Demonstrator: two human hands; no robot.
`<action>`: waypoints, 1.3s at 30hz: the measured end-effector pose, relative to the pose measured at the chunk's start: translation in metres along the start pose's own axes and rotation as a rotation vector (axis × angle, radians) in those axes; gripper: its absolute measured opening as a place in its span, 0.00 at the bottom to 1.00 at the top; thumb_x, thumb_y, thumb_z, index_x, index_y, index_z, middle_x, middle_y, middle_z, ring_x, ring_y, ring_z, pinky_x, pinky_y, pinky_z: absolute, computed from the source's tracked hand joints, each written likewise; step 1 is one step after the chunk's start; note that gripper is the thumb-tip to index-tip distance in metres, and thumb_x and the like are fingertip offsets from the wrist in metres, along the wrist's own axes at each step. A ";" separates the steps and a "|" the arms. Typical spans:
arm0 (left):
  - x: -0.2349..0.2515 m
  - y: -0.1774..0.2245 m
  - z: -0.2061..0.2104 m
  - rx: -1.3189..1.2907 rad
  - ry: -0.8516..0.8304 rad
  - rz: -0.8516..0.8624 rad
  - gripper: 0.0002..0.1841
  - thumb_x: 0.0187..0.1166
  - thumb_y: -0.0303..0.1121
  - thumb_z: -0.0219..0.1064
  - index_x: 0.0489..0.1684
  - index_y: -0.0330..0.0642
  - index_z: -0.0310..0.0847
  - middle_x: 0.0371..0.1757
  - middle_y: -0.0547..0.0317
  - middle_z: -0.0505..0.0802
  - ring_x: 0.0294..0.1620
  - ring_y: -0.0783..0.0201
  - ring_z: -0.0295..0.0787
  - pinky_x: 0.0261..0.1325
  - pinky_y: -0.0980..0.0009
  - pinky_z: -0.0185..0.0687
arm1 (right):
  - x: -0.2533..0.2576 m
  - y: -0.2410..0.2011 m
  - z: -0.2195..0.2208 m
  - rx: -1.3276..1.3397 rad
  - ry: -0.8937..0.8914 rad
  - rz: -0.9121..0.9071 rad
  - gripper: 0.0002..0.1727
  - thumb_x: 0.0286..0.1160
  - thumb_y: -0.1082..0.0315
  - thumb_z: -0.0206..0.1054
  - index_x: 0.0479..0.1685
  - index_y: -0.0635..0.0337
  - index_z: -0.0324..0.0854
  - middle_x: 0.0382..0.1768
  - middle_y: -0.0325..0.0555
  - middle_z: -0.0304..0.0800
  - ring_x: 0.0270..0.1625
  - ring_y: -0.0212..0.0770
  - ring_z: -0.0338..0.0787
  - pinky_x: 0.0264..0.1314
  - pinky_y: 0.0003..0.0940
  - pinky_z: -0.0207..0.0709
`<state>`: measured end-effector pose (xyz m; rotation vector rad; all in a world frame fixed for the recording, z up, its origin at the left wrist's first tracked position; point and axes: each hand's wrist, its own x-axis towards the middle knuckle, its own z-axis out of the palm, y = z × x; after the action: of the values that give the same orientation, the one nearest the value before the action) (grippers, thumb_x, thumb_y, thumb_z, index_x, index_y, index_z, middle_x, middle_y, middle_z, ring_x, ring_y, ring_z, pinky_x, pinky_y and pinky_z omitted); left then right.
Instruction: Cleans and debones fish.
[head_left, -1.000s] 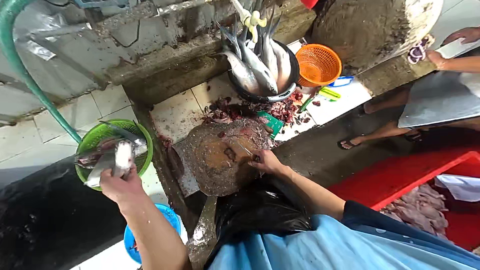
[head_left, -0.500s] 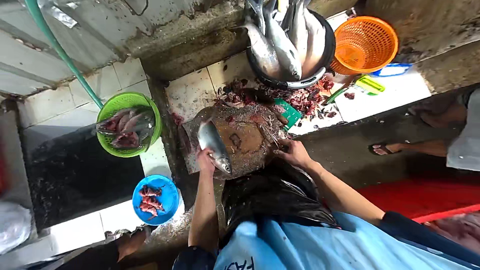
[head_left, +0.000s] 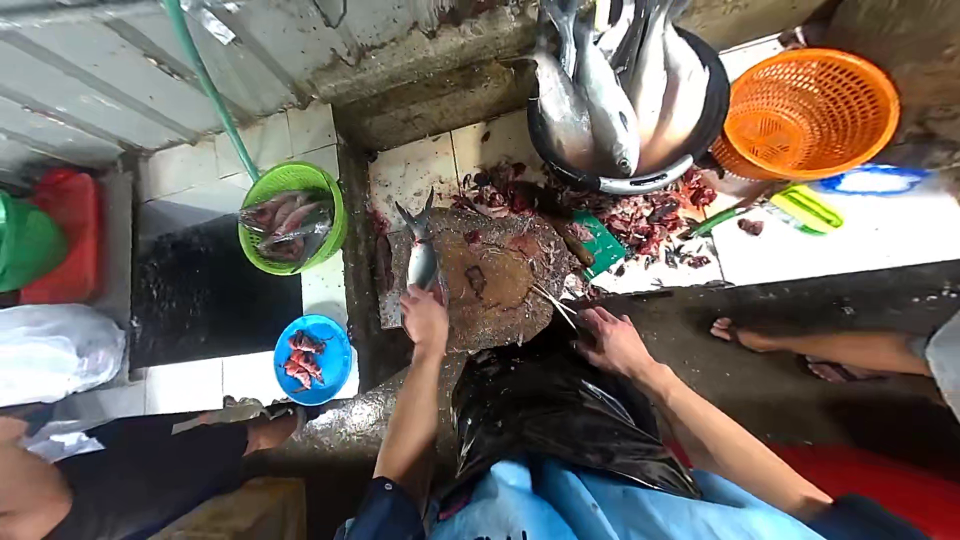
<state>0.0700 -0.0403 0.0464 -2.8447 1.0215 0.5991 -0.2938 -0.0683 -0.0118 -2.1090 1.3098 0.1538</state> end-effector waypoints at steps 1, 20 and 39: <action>0.000 -0.014 -0.008 -0.082 0.012 -0.071 0.30 0.89 0.39 0.54 0.87 0.32 0.57 0.74 0.27 0.80 0.68 0.33 0.85 0.66 0.40 0.85 | -0.002 0.003 -0.001 0.012 0.034 -0.026 0.35 0.63 0.44 0.72 0.69 0.55 0.80 0.62 0.56 0.88 0.63 0.59 0.88 0.63 0.66 0.75; -0.037 -0.027 0.082 -1.736 -0.148 -0.408 0.24 0.84 0.36 0.68 0.75 0.35 0.72 0.65 0.41 0.88 0.62 0.48 0.89 0.62 0.46 0.87 | 0.033 -0.092 -0.010 -0.315 0.038 -0.563 0.34 0.68 0.44 0.65 0.72 0.54 0.82 0.64 0.55 0.89 0.65 0.58 0.87 0.68 0.67 0.69; -0.022 -0.035 0.091 -1.041 0.251 -0.142 0.21 0.86 0.43 0.65 0.59 0.30 0.82 0.47 0.43 0.94 0.52 0.53 0.93 0.64 0.50 0.86 | 0.032 -0.098 0.015 1.044 -0.625 -0.252 0.12 0.81 0.64 0.67 0.54 0.60 0.90 0.31 0.35 0.89 0.28 0.27 0.81 0.35 0.27 0.78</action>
<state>0.0454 0.0176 -0.0319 -3.9223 0.5953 1.0063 -0.1924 -0.0548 0.0076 -1.1499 0.5247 0.0012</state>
